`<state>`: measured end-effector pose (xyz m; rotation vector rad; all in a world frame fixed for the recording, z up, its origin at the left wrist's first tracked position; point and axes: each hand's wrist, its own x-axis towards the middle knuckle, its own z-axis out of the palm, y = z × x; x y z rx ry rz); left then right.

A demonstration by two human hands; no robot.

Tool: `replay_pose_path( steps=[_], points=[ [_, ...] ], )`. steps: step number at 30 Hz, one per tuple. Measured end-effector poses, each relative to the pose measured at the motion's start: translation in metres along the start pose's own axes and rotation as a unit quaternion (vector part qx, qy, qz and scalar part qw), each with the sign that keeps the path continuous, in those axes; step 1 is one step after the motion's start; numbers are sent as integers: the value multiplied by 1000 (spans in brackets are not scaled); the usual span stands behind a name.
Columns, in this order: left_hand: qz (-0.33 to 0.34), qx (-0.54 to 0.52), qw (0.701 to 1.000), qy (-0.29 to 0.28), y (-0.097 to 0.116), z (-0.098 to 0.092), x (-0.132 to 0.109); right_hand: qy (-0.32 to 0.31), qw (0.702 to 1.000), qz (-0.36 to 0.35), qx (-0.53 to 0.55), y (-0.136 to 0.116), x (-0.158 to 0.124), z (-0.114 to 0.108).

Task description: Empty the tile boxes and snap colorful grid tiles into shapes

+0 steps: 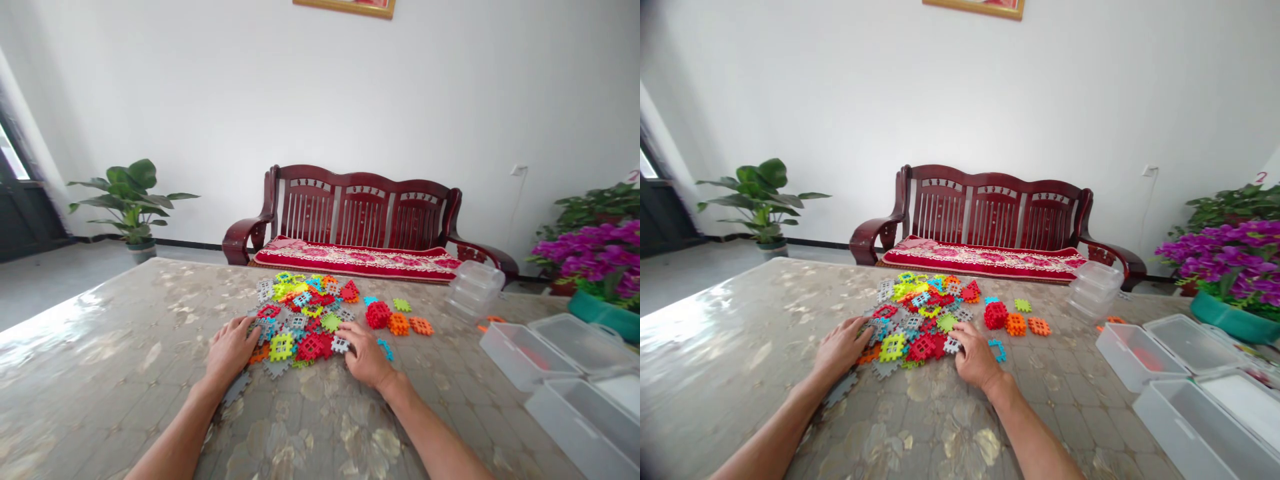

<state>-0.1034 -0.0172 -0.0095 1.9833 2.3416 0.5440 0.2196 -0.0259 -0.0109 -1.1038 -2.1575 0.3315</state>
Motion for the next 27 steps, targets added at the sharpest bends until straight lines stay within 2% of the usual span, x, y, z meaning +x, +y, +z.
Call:
replay_pose_path(
  steps=[5, 9, 18, 23, 27],
  points=[
    [2, -3, 1000, 10, 0, 0, 0, -36, 998, 43, 1, -10, 0, -2],
    [2, -2, 1000, -1, 1, -2, -1, -22, 998, 59, 5, -10, 0, 0],
    [-2, -7, 1000, -14, 1, -3, 0, 11, 1000, 14, 22, -9, -2, 0],
    [3, -7, 1000, -6, 1, -2, -1, -15, 997, -37, 59, -18, -4, -6],
    [3, -10, 1000, 1, 1, -2, -1, -36, 997, -51, 41, -21, -5, -9]
  ],
)
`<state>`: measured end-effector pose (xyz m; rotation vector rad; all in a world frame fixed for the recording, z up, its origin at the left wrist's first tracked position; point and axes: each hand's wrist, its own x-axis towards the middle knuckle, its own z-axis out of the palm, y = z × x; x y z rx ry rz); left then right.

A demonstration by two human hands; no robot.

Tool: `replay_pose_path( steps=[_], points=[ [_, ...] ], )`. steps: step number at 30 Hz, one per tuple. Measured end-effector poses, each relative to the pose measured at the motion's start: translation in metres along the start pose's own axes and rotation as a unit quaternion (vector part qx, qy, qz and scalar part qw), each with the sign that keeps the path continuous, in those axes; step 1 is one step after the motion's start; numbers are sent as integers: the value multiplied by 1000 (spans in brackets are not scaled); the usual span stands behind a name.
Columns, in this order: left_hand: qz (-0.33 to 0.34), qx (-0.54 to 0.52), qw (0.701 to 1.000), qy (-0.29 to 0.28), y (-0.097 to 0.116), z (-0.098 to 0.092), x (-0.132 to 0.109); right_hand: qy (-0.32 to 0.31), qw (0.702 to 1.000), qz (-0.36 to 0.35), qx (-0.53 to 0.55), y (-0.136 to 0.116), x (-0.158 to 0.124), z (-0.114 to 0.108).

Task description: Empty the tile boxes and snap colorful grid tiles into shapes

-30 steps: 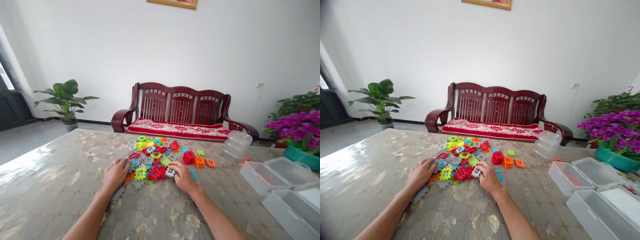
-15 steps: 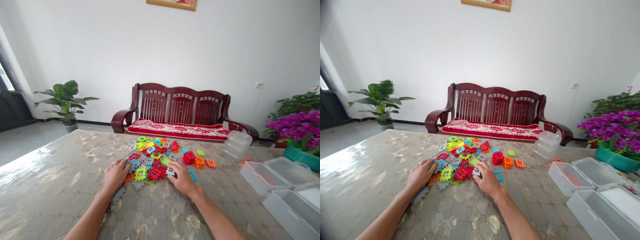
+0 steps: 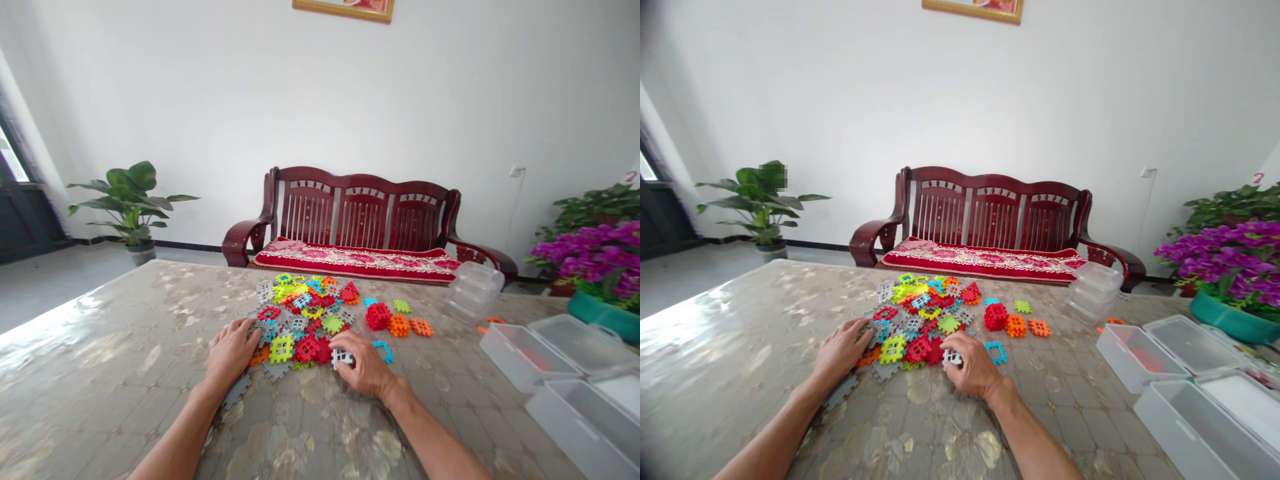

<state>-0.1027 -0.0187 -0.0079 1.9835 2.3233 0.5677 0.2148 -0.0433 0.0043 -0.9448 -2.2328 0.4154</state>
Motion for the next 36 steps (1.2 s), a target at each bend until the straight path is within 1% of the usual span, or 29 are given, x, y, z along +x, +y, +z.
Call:
replay_pose_path(
  steps=[3, 5, 8, 11, 14, 18, 20, 26, 28, 30, 33, 36],
  points=[
    [0, 5, 1000, -1, 0, 0, 0, -11, 999, -3, -33, 2, 0, 0],
    [-3, 8, 1000, -4, 0, 0, 1, 12, 998, 9, -55, 5, 1, 1],
    [-6, 11, 1000, -9, 0, -1, 1, 64, 992, 59, -91, 12, 4, 4],
    [-3, 10, 1000, -4, 0, 0, 1, 79, 985, 97, -119, 18, 10, 4],
    [-3, 6, 1000, 1, 0, 1, 0, 56, 982, 103, -148, 20, 16, 3],
    [-7, 10, 1000, -2, 0, 1, 1, -4, 982, 91, -163, 21, 20, 4],
    [-7, 11, 1000, -1, 1, 0, 1, -10, 983, 94, -155, 22, 20, 5],
    [-1, 17, 1000, -1, 1, -1, 1, 27, 981, 104, -163, 21, 17, 4],
    [-2, 18, 1000, -2, 1, -1, 1, 46, 979, 117, -160, 20, 17, 4],
    [-4, 17, 1000, -4, 1, -1, 1, 87, 975, 155, -134, 21, 18, 4],
    [-3, 12, 1000, -5, 0, 0, 1, 146, 961, 216, -91, 25, 19, 4],
    [0, 10, 1000, -5, 0, 0, 1, 153, 953, 247, -89, 33, 18, 4]
  ],
)
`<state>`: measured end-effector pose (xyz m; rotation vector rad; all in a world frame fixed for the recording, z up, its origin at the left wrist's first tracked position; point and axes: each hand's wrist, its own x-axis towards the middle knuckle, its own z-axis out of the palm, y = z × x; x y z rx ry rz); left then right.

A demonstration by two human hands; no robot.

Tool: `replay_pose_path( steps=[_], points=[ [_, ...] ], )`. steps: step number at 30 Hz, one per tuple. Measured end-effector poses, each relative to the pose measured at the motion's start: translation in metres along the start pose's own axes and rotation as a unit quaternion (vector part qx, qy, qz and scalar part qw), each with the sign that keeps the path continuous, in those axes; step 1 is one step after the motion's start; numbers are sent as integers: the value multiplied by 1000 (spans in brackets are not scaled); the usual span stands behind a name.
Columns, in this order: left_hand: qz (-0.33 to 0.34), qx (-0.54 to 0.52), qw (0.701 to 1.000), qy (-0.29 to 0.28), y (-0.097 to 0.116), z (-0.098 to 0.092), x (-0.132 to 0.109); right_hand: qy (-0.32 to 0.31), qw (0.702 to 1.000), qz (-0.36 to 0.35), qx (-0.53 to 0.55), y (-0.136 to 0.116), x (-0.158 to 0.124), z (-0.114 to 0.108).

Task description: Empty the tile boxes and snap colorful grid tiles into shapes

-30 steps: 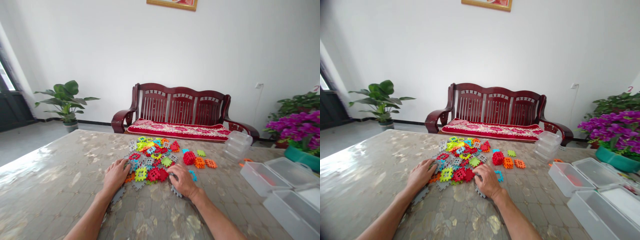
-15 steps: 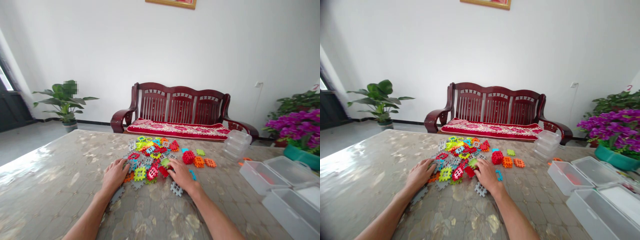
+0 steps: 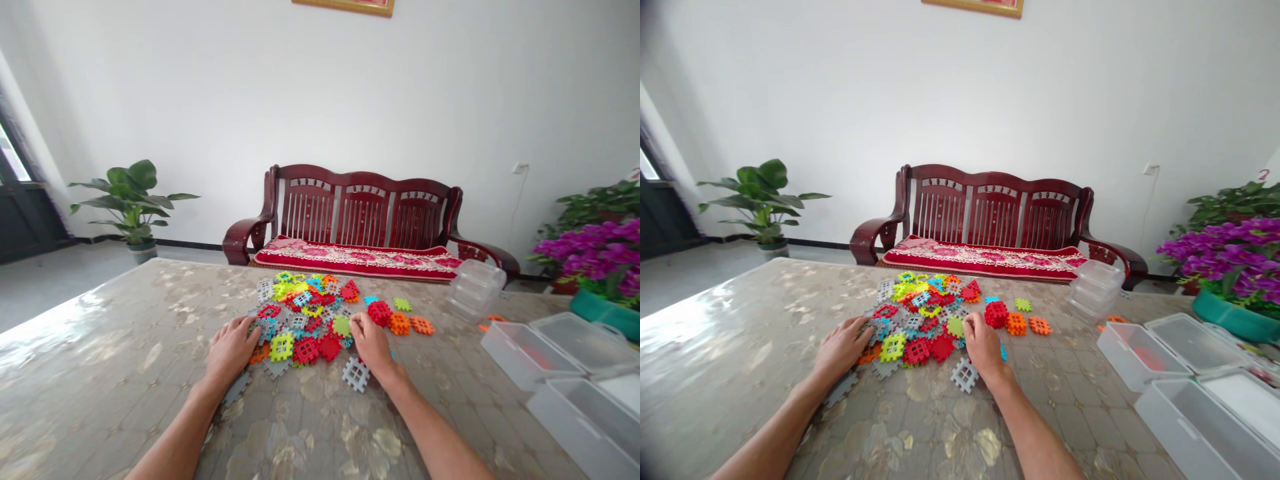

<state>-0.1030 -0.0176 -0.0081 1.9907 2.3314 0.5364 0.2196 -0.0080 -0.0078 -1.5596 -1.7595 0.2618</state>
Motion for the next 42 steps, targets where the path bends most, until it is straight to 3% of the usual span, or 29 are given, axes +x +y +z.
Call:
replay_pose_path(
  steps=[7, 11, 17, 42],
  points=[
    [-6, 6, 1000, -9, 2, -2, -1, -43, 997, -46, 51, 10, 2, 6],
    [-11, 12, 1000, -12, 3, -4, -1, -108, 991, -76, 13, 5, 0, 3],
    [-7, 12, 1000, -20, 3, -5, -1, -146, 984, -92, -43, -7, 0, -3],
    [1, 8, 1000, 0, -2, 3, 2, -122, 984, -121, -45, -11, -2, -1]
  ],
)
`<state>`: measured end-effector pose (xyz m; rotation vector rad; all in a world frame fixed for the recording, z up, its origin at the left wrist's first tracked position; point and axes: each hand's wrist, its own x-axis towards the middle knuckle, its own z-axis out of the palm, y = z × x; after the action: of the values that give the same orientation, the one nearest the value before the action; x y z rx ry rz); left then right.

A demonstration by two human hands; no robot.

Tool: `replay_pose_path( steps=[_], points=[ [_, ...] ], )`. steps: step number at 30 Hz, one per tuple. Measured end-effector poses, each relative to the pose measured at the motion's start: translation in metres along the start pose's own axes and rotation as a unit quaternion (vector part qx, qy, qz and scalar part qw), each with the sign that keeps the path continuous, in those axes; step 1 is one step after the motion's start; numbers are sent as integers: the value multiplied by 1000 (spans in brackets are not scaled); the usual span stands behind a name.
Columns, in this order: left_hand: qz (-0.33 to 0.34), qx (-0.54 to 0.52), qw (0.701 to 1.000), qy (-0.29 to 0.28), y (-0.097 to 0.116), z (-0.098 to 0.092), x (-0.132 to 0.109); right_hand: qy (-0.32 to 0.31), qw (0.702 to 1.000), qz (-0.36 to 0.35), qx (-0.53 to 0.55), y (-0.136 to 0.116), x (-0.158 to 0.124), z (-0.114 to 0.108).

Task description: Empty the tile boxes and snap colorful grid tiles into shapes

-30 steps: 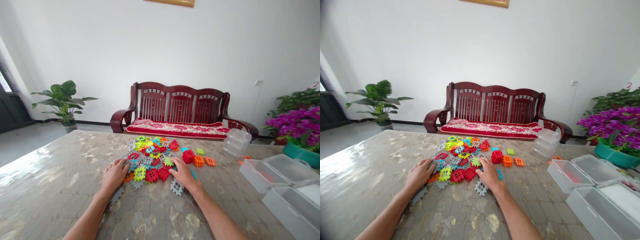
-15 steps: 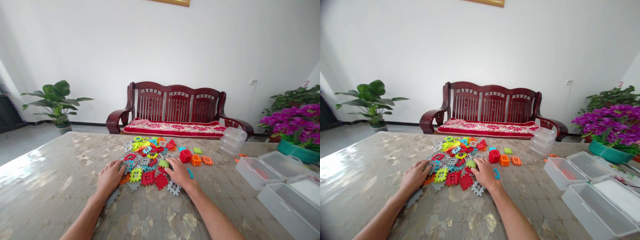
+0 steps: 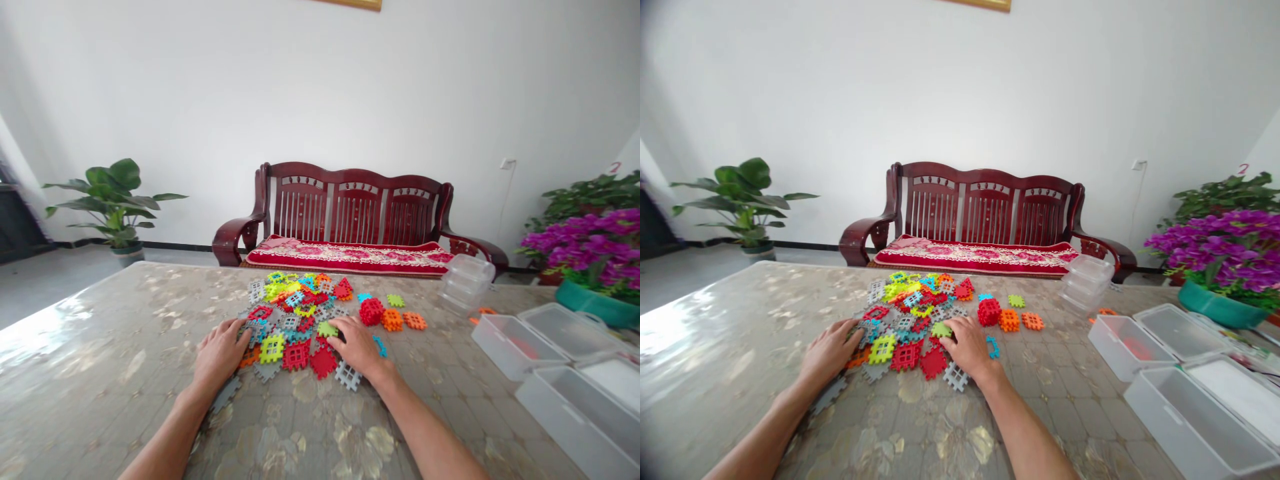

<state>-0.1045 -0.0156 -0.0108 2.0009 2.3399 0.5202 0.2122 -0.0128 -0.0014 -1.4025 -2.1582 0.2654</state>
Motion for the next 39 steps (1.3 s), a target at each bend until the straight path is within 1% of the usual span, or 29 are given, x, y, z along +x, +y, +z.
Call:
replay_pose_path(
  steps=[3, 6, 12, 15, 17, 19, 20, 22, 24, 25, 26, 27, 29, 31, 33, 35, 39],
  points=[
    [0, -2, 1000, 4, 0, 0, 0, 27, 1000, 5, -2, 0, -1, 1],
    [-2, -2, 1000, -4, 0, 0, 0, 54, 998, -12, -4, -1, -3, 0],
    [-3, -7, 1000, -14, 1, -3, 0, 62, 997, -51, 22, -11, -7, -6],
    [-3, -9, 1000, -8, 2, -3, -1, 108, 991, -46, 57, -14, -2, -20],
    [-6, -12, 1000, -2, 2, -3, -2, 161, 983, -21, 90, -8, 4, -39],
    [-7, -16, 1000, 2, 2, -3, -2, 220, 966, 25, 132, 11, 12, -62],
    [-7, -17, 1000, 2, 2, -3, -2, 251, 953, 58, 158, 25, 16, -74],
    [-4, -15, 1000, -3, 2, -3, -2, 304, 926, 111, 195, 63, 22, -93],
    [-1, -9, 1000, -10, 1, -3, -2, 328, 904, 165, 219, 106, 24, -103],
    [-1, -6, 1000, -14, 1, -3, -1, 326, 895, 201, 228, 127, 23, -104],
    [0, -4, 1000, -17, 1, -3, -1, 309, 893, 233, 229, 145, 21, -103],
    [-1, -2, 1000, -18, 1, -3, 0, 282, 897, 257, 223, 161, 19, -100],
    [-2, 3, 1000, -19, 1, -3, 1, 263, 899, 272, 218, 185, 14, -92],
    [-3, 6, 1000, -21, 0, -2, 2, 246, 904, 275, 214, 198, 13, -85],
    [-4, 6, 1000, -24, -2, 0, 3, 228, 910, 273, 212, 207, 16, -82],
    [-3, 4, 1000, -25, -4, 2, 3, 209, 916, 269, 210, 214, 22, -81],
    [2, -5, 1000, -9, -9, 7, 5, 174, 928, 257, 205, 225, 36, -82]
  ],
)
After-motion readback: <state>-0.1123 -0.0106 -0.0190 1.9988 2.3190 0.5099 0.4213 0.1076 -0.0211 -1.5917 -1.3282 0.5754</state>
